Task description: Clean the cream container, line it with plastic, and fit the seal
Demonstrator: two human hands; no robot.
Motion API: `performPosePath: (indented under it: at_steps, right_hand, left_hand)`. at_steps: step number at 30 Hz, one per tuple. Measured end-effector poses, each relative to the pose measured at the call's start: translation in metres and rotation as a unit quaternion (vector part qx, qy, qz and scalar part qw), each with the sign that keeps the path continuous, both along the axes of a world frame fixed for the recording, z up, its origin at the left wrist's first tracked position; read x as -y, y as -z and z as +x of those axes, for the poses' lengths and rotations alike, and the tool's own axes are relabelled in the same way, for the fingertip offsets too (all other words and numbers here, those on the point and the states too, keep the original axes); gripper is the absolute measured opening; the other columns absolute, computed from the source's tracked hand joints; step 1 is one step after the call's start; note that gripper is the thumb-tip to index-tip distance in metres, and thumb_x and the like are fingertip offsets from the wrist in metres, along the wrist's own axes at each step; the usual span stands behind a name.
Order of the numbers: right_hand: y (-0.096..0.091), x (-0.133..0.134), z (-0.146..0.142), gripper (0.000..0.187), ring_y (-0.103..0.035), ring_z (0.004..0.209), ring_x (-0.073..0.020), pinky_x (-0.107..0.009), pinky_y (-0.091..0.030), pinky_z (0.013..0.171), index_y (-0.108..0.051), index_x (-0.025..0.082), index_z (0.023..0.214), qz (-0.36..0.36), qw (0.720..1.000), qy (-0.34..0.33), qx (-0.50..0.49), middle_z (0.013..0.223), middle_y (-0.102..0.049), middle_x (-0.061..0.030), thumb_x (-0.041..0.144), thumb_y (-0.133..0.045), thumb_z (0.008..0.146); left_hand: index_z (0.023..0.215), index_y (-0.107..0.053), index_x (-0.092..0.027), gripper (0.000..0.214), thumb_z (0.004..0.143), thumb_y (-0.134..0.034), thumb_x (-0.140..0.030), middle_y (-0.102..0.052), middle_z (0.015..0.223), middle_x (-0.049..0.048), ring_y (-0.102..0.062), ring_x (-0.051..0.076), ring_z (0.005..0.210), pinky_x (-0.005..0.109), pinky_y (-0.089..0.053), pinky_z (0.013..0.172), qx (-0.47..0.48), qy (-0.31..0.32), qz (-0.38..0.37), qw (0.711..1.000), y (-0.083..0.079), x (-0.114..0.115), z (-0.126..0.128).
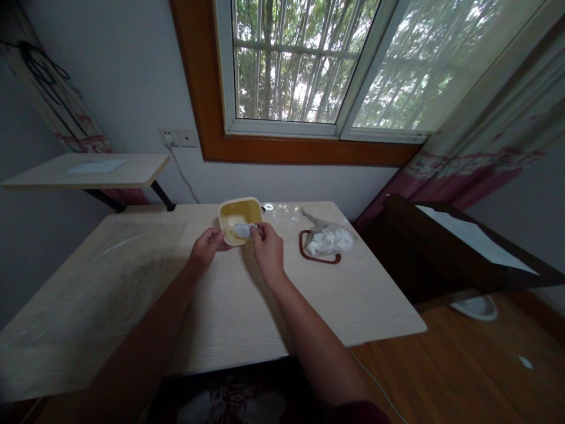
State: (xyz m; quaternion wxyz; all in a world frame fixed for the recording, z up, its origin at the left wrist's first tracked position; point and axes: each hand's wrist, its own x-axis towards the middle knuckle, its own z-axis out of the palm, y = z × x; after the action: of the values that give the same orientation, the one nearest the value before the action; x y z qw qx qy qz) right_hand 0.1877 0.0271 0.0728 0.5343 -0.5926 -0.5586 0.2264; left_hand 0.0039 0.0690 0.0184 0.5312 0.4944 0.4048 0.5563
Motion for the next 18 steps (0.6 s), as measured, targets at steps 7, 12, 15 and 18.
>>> performPosePath:
  at_steps: [7, 12, 15, 18]
  right_hand:
    - [-0.004, 0.008, -0.006, 0.030, -0.073, 0.086, -0.0207, -0.028, -0.050, 0.076, -0.067, 0.024, 0.116, -0.020, 0.974, 0.006, 0.224, 0.102, -0.078, -0.0055, 0.041, -0.047, 0.102]
    - [-0.004, 0.017, -0.016, 0.032, -0.073, 0.093, -0.0214, -0.028, -0.050, 0.078, -0.067, 0.028, 0.123, -0.072, 0.911, -0.083, 0.398, 0.114, -0.076, -0.0057, 0.039, -0.043, 0.104]
    - [-0.005, 0.021, -0.019, 0.037, -0.072, 0.102, -0.0199, -0.027, -0.050, 0.085, -0.065, 0.029, 0.128, -0.067, 0.905, -0.122, 0.402, 0.122, -0.074, -0.0040, 0.040, -0.039, 0.105]
    - [-0.008, 0.024, -0.020, 0.039, -0.070, 0.107, -0.0188, -0.026, -0.049, 0.090, -0.063, 0.029, 0.131, -0.067, 0.901, -0.142, 0.405, 0.126, -0.072, -0.0035, 0.040, -0.035, 0.106]
  left_hand:
    - [0.085, -0.057, -0.016, 0.048, 0.075, -0.074, -0.059, -0.066, 0.075, 0.0013, -0.070, 0.017, 0.070, 0.039, -0.065, 0.073, -0.006, 0.010, 0.004, 1.000, 0.002, 0.001, 0.001]
    - [0.084, -0.058, -0.016, 0.046, 0.076, -0.073, -0.059, -0.065, 0.073, 0.0003, -0.067, 0.015, 0.066, 0.035, -0.063, 0.070, -0.021, 0.001, 0.013, 1.000, 0.000, 0.002, 0.001]
    - [0.085, -0.059, -0.016, 0.045, 0.076, -0.072, -0.059, -0.065, 0.073, 0.0002, -0.066, 0.014, 0.066, 0.033, -0.062, 0.070, -0.042, -0.003, 0.018, 0.999, 0.000, 0.002, 0.000]
    - [0.085, -0.060, -0.016, 0.045, 0.076, -0.073, -0.059, -0.066, 0.073, 0.0006, -0.066, 0.014, 0.067, 0.032, -0.062, 0.071, -0.049, -0.008, 0.020, 0.999, 0.002, 0.001, 0.000]
